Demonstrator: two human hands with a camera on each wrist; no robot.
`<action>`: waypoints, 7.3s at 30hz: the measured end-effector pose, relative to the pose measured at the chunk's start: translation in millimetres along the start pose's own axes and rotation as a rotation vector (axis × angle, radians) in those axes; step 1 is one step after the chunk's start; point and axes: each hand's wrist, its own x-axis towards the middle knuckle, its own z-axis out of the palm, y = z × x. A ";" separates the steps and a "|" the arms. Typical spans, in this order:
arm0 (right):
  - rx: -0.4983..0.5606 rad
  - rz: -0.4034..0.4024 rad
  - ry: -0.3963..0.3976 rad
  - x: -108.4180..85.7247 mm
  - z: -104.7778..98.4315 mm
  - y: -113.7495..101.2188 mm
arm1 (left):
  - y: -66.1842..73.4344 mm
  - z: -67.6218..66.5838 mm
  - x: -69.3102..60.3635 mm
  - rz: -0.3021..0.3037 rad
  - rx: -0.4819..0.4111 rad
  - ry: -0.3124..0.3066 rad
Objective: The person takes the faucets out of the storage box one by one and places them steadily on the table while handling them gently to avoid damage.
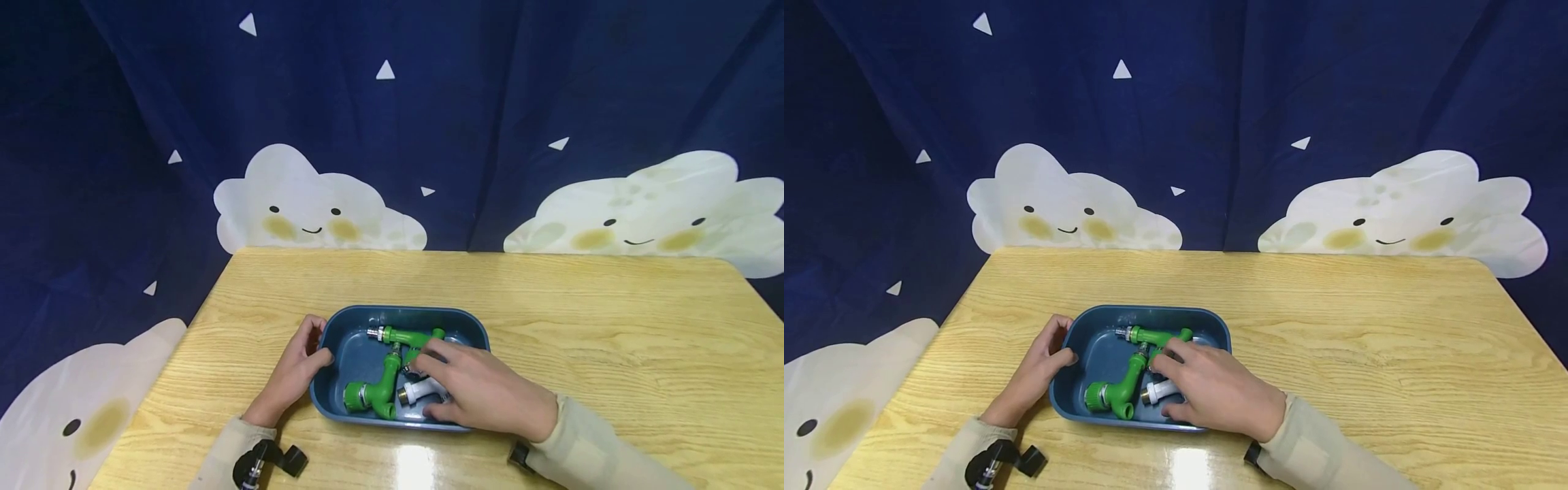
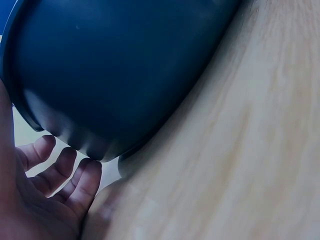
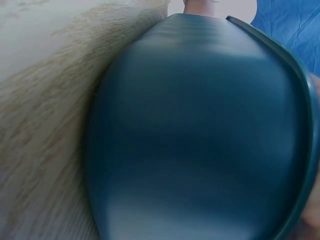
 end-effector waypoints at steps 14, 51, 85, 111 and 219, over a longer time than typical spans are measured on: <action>-0.040 -0.011 -0.008 0.4 2.4 -0.6 | 2.4 0.7 -1.0 0.001 0.006 -0.003; -0.054 0.054 -0.099 1.0 -0.5 -5.6 | 3.1 0.6 -1.4 -0.004 0.004 -0.009; -0.079 0.082 -0.068 -0.5 -2.3 -8.3 | 3.3 0.6 -1.4 0.006 -0.004 -0.011; -0.109 0.085 -0.075 0.1 -0.9 -7.6 | 2.5 0.6 -1.8 0.008 0.004 -0.008; -0.014 0.095 -0.072 0.2 -1.7 -7.3 | 1.6 0.7 -1.0 0.006 -0.005 -0.018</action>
